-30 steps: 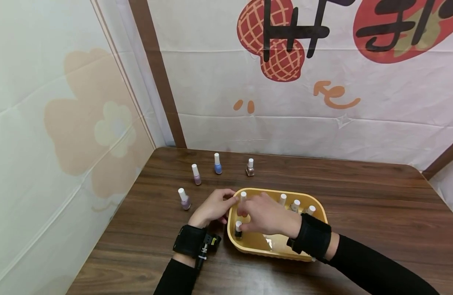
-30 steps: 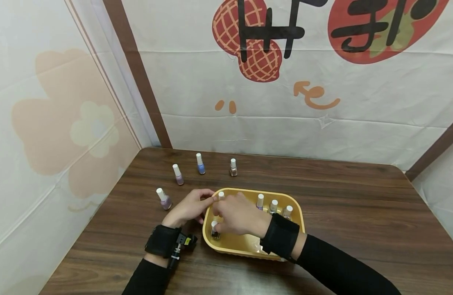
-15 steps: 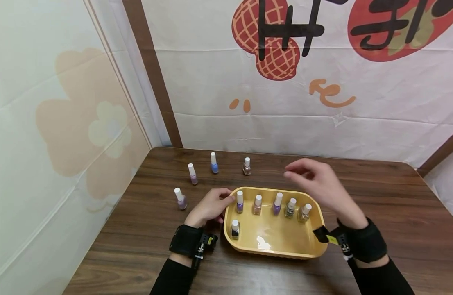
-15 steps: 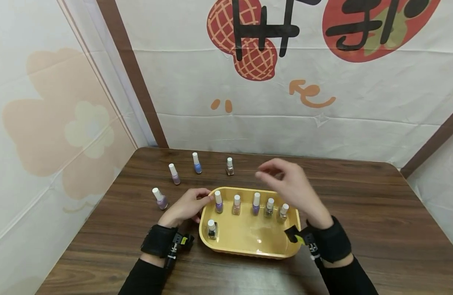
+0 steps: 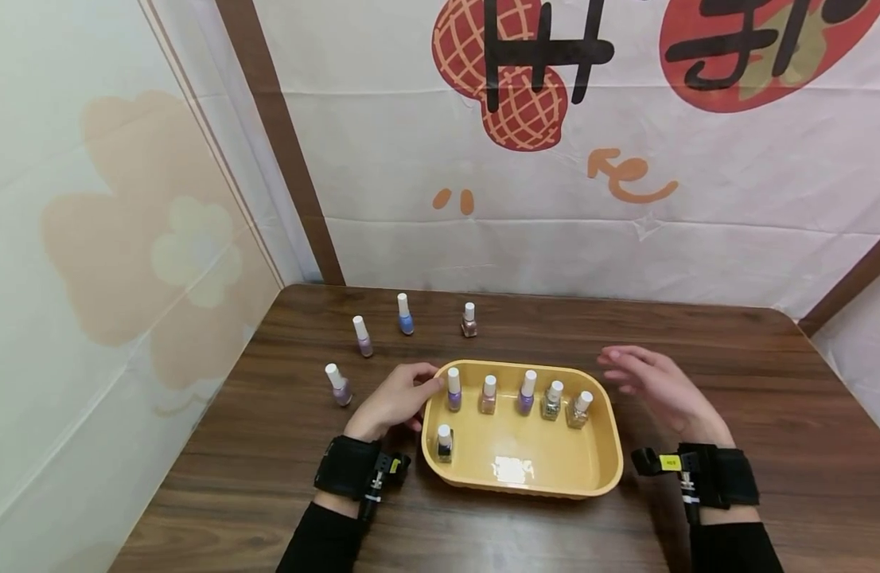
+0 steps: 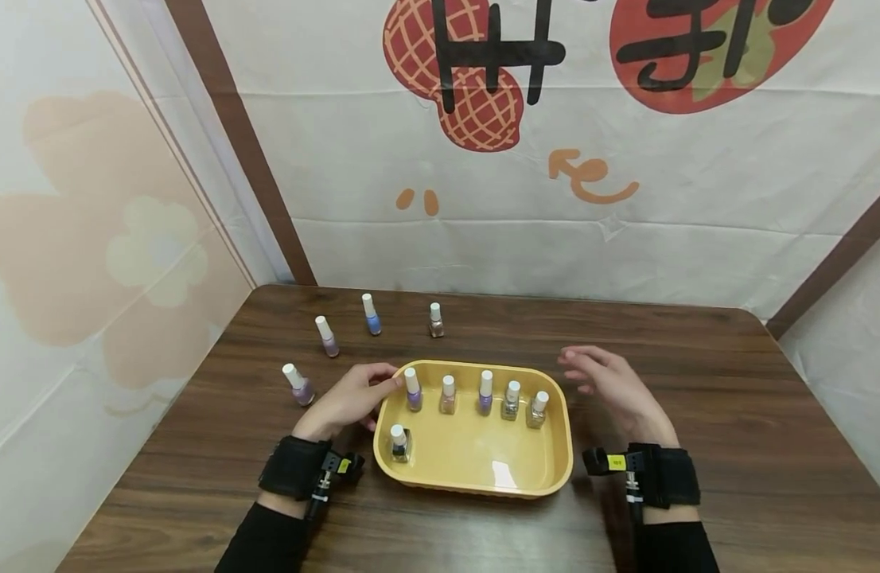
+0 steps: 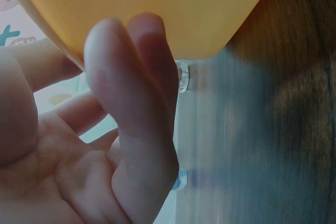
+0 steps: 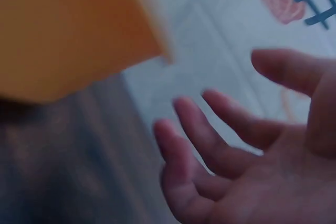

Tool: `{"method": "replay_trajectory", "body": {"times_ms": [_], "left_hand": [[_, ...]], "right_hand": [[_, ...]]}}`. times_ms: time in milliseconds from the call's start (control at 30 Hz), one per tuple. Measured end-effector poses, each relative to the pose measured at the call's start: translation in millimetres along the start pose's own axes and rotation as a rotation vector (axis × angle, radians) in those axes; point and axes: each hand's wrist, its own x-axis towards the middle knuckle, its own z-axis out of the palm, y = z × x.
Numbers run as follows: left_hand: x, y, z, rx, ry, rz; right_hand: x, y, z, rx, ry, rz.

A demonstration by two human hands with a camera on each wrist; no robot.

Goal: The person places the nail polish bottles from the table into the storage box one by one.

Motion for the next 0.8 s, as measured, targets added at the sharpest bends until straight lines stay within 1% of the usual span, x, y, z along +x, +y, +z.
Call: {"method": "replay_trajectory", "body": {"times_ms": [67,133,200,333,433,500,567,600,667,733,800], "left_hand": [[-1.5,0.2,-2.0,0.003,0.005,0.007],[-1.6,0.3,-2.9,0.006,0.004,0.017],[-1.0,0.2,-3.4,0.012,0.004,0.022],[-1.3,2.3,-4.4,0.029,0.003,0.013],[-7.1,8.5,-9.0,0.046,0.012,0.01],[-15.0,15.5,-16.2,0.045,0.04,0.028],[-26.4,24.4,-27.8,0.035,0.097,0.067],[-32.7,28.6,-34.9,0.02,0.135,0.1],[-46.0,34.8,-50.5,0.0,0.234,0.19],[-58.4,35.5,-67.4,-0.018,0.347,0.294],[-68.3,29.5,-84.5,-0.035,0.437,0.381]], "right_hand": [[4.8,6,5,-0.005,-0.058,0.02],[8.1,9,9,-0.021,-0.095,0.034],[10.2,10,13,-0.04,-0.111,0.046],[12.8,13,19,-0.066,-0.138,0.052],[14.1,15,22,-0.063,-0.147,0.059],[13.9,15,24,-0.059,-0.156,0.062],[14.0,17,24,-0.064,-0.162,0.063],[13.8,17,23,-0.078,-0.164,0.057],[13.4,16,22,-0.105,-0.167,0.051],[13.5,16,22,-0.13,-0.169,0.043],[14.1,16,22,-0.146,-0.172,0.037]]}}
